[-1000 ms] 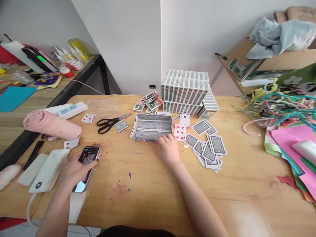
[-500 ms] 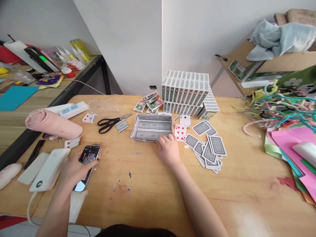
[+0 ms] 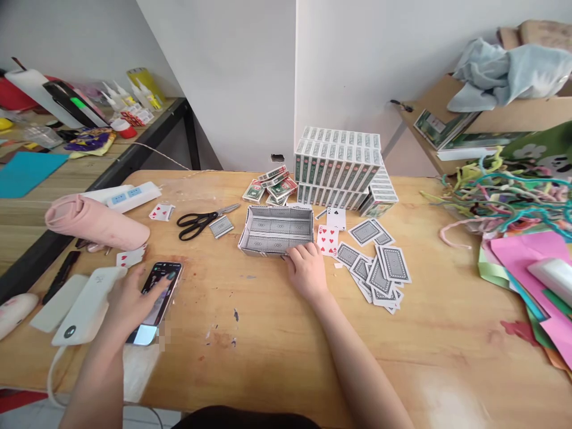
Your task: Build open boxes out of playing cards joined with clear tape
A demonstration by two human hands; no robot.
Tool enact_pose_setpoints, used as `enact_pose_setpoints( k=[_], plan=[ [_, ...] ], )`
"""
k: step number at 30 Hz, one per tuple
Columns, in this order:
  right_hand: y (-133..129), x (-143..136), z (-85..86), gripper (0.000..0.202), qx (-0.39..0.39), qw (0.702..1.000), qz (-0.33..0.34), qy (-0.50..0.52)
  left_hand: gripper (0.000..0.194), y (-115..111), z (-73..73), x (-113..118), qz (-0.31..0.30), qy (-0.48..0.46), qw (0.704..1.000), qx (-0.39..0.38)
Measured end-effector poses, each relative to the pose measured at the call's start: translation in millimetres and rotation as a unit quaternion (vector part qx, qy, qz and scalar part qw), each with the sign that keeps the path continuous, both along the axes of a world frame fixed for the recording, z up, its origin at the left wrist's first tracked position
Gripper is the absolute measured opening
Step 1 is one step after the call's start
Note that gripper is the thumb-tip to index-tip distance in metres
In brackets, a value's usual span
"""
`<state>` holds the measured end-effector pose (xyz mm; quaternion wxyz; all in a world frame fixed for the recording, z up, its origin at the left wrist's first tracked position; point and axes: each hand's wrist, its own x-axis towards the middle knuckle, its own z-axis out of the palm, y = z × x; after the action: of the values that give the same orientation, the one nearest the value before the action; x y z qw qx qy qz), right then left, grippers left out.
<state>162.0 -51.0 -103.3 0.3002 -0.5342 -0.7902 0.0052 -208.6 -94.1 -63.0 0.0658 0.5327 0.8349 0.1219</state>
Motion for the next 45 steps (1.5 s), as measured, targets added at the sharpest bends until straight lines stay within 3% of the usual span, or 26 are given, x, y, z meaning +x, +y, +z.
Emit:
enact_pose_setpoints(
  k=[4,7,9,12,17,22,29,33,39,45],
  plan=[
    [-0.7,1.4,-0.2,0.01,-0.003,1.0,0.005,-0.004,0.067,6.9,5.1,-10.0,0.012,-0.027,0.998,-0.062],
    [-0.6,1.6,0.2,0.01,-0.005,1.0,0.005,-0.004,0.055,-2.8,6.8,-23.9,0.046,-0.084,0.989,-0.113],
    [-0.3,1.6,0.5,0.01,-0.005,1.0,0.006,-0.003,0.051,-15.1,6.8,-29.9,0.058,-0.161,0.98,-0.099],
    [0.1,1.7,1.1,0.009,-0.005,1.0,0.006,-0.005,0.061,-31.9,7.4,-29.5,0.079,-0.218,0.97,-0.079],
    [0.2,2.4,1.5,0.009,-0.006,1.0,0.011,-0.007,0.074,-37.6,14.4,-18.8,0.093,-0.242,0.962,-0.082],
    [0.2,2.8,0.8,0.009,-0.006,1.0,0.012,-0.007,0.057,-45.7,18.5,-16.4,0.135,-0.212,0.966,-0.061],
    [0.7,3.5,0.3,0.01,-0.005,1.0,0.011,-0.011,0.051,-83.7,-9.3,-24.1,0.168,-0.181,0.969,0.008],
    [0.7,3.8,-0.8,0.011,-0.011,1.0,0.011,-0.01,0.05,-91.2,-23.5,-30.2,0.172,-0.209,0.962,0.043],
    [0.3,3.8,-1.1,0.011,-0.01,1.0,0.013,-0.003,0.055,-89.1,-30.7,-34.0,0.187,-0.225,0.955,0.041],
    [0.1,3.8,0.0,0.011,-0.005,1.0,0.014,-0.004,0.06,-89.0,-32.5,-34.0,0.161,-0.248,0.954,0.047]
  ],
)
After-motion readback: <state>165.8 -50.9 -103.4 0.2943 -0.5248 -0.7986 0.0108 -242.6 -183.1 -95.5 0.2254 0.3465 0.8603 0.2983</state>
